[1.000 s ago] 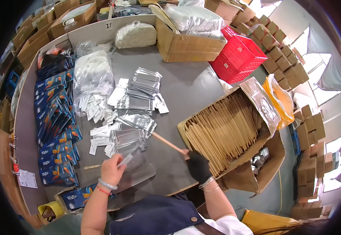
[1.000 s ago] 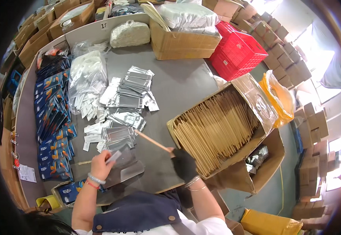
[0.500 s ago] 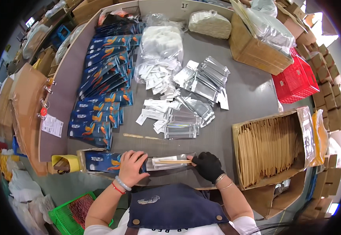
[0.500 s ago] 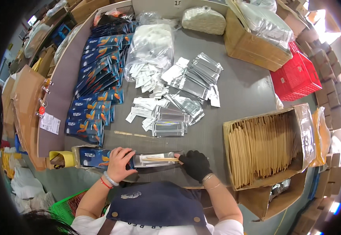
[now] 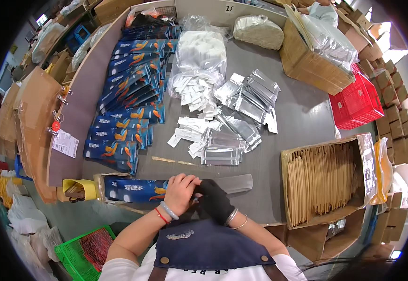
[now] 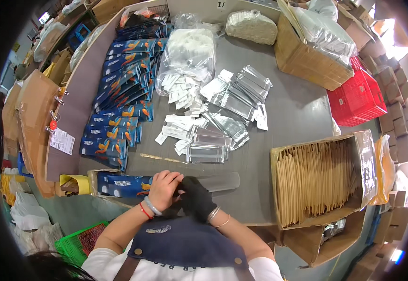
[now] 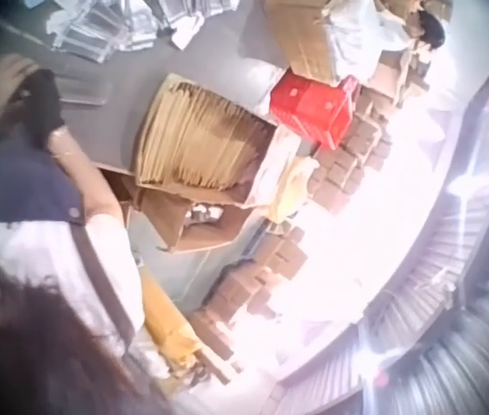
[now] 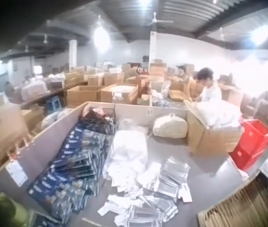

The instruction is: Pack small white components into plastic sleeves and then into a blue box using sticks for counting and manipulation.

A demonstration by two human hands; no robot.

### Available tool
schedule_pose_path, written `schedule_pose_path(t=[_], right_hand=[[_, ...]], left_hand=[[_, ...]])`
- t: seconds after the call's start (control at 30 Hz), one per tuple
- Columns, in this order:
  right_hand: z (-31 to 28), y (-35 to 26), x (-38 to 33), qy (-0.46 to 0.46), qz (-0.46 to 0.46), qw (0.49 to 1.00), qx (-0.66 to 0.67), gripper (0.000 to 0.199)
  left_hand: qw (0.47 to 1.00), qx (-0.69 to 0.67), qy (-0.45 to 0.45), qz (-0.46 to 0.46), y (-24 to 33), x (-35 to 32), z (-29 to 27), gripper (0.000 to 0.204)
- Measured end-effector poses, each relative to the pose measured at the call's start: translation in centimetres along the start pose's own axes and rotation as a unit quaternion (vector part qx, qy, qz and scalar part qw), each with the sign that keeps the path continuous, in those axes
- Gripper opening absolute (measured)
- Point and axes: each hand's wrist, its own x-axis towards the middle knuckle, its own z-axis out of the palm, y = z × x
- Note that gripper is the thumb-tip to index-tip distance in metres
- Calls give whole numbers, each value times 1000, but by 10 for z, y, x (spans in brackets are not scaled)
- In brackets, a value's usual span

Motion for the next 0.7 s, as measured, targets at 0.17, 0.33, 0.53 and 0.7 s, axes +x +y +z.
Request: schedule_pose_path(t=[0.17, 0.33, 0.53, 0.7], right_hand=[[-6, 24, -7, 46, 155, 980, 116, 31], [-13, -3, 2, 16, 112, 992, -55, 42], [-59, 9, -11, -35, -56, 928, -366, 62], [-86, 2, -23, 44, 15, 941, -336, 59]], left_hand=[[999, -1, -48, -24, 6, 1, -5, 72], [996, -2, -84, -3, 6, 10, -15, 75], [974, 45, -220, 40, 5, 21, -37, 36], [980, 156, -115, 36, -69, 24, -85, 32]])
